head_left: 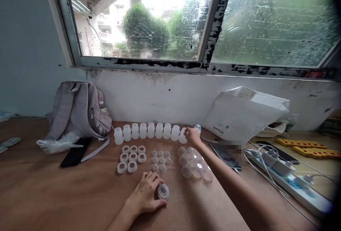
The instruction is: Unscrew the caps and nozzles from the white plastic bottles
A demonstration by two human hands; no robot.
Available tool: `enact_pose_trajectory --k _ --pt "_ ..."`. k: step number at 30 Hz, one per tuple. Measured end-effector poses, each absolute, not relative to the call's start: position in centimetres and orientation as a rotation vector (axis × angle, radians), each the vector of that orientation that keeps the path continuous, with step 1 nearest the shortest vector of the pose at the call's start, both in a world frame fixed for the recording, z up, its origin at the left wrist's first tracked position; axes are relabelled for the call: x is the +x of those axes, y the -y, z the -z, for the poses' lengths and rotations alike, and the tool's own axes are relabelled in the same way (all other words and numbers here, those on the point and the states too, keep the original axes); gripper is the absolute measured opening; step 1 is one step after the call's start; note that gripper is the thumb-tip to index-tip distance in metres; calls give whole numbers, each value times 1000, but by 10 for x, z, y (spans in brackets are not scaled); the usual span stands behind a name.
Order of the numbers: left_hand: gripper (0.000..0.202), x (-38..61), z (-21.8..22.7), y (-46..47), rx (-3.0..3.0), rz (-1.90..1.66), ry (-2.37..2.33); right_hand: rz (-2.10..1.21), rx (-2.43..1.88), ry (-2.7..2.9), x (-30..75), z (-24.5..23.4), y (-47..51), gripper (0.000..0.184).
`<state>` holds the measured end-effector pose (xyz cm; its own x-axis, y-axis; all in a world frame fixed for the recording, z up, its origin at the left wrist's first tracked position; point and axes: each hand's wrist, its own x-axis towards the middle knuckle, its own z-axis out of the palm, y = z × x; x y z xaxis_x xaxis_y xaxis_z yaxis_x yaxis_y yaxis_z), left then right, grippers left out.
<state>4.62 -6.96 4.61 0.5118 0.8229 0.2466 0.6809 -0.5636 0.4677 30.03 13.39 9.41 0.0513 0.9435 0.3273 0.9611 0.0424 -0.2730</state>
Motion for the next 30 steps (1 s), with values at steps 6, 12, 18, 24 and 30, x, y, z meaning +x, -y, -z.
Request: enact_pose_trajectory --k 6,12,18,24,30 --pt "38 46 -48 69 2454 -657 -1296 86 -1921 1898 300 -94 -131 23" --pt "31 45 -55 70 2446 -662 -1348 166 -1698 1937 284 -110 -95 30" --pt "29 45 -56 70 2446 -682 -1403 -254 -1194 2070 234 -85 1 25" --pt "28 46 -53 68 2465 -691 -1390 -526 -1091 2143 204 -46 70 12" --pt "26 44 -48 68 2517 -693 -1411 -566 -1023 2150 199 -40 65 7"
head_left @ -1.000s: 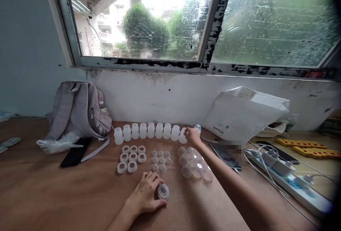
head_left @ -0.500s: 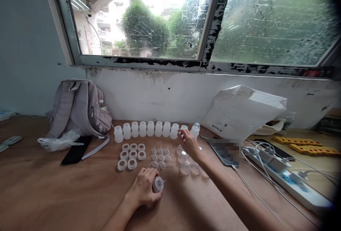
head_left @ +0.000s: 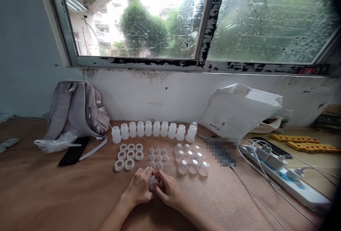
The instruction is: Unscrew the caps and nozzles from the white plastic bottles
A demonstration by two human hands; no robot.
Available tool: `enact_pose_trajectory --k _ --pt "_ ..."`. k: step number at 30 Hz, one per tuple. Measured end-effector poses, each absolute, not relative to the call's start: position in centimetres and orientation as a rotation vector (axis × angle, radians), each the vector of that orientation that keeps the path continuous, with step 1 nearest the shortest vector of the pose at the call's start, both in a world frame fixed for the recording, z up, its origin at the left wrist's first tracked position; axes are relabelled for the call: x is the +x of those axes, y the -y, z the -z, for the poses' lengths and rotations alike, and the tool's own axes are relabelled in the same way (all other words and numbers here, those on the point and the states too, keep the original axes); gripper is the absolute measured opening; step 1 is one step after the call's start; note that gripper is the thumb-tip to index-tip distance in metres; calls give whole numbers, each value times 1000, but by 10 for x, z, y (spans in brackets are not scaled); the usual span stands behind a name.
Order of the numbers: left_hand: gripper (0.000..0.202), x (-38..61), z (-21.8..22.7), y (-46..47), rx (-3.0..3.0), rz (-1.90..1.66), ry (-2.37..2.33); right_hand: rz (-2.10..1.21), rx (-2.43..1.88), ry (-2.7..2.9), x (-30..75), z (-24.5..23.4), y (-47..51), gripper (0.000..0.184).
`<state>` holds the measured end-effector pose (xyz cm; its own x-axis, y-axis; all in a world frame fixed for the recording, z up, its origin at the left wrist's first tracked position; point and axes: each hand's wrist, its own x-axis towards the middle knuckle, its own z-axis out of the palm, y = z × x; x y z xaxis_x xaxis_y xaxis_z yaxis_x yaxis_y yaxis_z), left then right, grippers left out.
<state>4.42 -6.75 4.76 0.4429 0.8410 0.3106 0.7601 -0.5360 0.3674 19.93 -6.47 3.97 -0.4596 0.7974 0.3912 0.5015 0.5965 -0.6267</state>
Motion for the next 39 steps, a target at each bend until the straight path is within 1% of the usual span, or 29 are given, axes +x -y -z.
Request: enact_pose_trajectory --k 11,26,33,37,39 --pt "22 48 -47 66 2545 -704 -1321 -839 -1019 1946 199 -32 56 13" --pt "23 47 -55 69 2527 -742 -1282 -862 -1016 1901 202 -34 59 21" --pt "29 34 -52 59 2527 -697 -1417 -819 -1035 1872 206 -39 60 18" --pt "32 23 -46 52 2539 -710 -1568 -649 -1125 1846 209 -34 56 13" --pt "31 20 -43 50 2549 -708 -1635 -569 -1189 1839 211 -29 53 13"
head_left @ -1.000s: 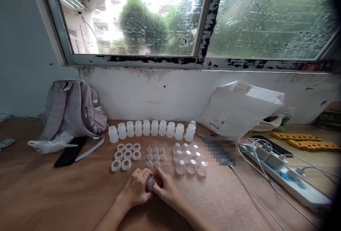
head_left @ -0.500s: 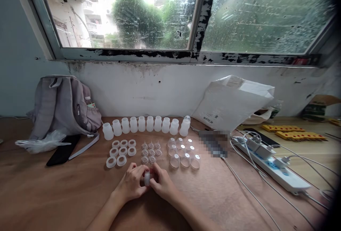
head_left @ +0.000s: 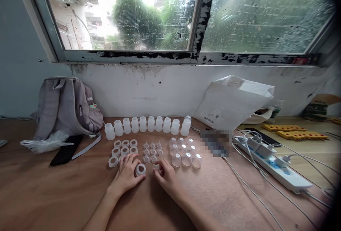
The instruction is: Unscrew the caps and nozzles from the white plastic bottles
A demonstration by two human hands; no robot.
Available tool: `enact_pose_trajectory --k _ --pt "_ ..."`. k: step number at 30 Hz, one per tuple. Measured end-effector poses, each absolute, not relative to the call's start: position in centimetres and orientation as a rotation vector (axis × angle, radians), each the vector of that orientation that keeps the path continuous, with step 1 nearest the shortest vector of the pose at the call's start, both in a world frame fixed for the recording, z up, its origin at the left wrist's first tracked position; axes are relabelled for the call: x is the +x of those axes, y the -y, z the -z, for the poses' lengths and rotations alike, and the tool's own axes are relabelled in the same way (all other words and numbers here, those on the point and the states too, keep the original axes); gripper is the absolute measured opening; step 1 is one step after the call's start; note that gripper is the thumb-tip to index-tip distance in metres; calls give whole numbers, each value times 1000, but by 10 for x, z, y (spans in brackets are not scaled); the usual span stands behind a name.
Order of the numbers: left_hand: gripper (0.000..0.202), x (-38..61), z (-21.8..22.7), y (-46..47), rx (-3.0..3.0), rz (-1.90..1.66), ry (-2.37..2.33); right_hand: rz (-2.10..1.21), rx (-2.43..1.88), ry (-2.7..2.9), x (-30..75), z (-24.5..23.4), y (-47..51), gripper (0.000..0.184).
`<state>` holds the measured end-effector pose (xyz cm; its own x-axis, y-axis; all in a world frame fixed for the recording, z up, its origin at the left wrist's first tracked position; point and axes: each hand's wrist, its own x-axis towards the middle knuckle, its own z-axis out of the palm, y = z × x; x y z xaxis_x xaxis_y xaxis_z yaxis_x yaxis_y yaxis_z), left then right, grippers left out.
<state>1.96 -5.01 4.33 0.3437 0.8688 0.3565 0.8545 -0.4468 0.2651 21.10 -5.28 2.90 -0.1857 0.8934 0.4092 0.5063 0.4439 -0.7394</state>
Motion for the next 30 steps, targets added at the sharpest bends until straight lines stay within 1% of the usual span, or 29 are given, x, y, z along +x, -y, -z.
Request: enact_pose_trajectory --k 7,14,21,30 --pt "27 15 -30 45 2502 -747 -1921 -425 -1311 1760 217 -20 43 23" --pt "33 14 -21 41 2478 -723 -2052 -456 -1340 1691 220 -17 35 25" --pt "39 14 -19 39 2435 -759 -2178 -450 -1402 1679 220 -15 29 23" --pt "39 10 -20 36 2406 -811 -2235 -401 -1435 1715 220 -12 23 19"
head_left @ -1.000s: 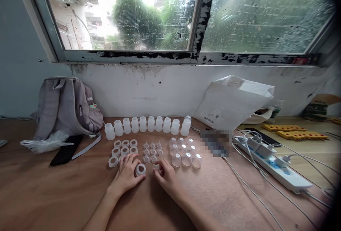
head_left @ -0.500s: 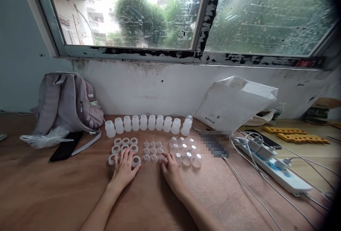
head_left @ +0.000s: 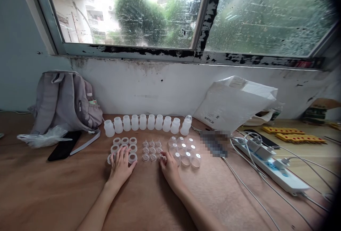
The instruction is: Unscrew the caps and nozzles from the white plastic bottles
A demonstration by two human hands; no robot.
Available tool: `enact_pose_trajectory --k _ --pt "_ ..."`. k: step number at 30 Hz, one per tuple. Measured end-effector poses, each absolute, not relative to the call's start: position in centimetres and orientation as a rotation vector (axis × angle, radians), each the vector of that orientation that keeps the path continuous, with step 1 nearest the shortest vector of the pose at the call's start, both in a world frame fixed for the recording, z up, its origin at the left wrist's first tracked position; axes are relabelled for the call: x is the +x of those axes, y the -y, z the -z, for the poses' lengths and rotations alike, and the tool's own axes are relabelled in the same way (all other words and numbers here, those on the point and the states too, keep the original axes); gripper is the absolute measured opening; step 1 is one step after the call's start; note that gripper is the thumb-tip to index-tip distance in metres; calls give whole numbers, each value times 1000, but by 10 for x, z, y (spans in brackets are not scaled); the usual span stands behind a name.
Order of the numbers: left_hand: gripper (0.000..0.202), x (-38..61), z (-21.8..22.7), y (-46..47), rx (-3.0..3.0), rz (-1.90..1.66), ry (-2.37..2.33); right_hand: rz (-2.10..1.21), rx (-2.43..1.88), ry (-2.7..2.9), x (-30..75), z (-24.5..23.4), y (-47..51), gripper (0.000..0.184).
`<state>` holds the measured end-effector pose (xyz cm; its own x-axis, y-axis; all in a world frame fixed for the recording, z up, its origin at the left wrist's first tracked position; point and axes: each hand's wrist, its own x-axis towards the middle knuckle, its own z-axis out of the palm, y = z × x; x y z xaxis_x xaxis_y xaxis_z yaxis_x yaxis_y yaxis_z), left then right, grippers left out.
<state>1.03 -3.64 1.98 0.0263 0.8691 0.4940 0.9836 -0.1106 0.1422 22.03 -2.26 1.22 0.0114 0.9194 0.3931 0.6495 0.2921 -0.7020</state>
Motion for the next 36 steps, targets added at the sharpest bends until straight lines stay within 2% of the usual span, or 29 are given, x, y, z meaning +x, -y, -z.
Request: enact_pose_trajectory --k 22,31,36 --pt "39 11 -18 35 -2064 706 1998 -364 -1427 1714 221 -8 19 15" --pt "41 10 -20 36 -2078 712 1974 -365 -1413 1707 221 -13 23 20" --pt "39 14 -22 39 -2111 733 1915 -338 -1381 1715 219 -18 28 31"
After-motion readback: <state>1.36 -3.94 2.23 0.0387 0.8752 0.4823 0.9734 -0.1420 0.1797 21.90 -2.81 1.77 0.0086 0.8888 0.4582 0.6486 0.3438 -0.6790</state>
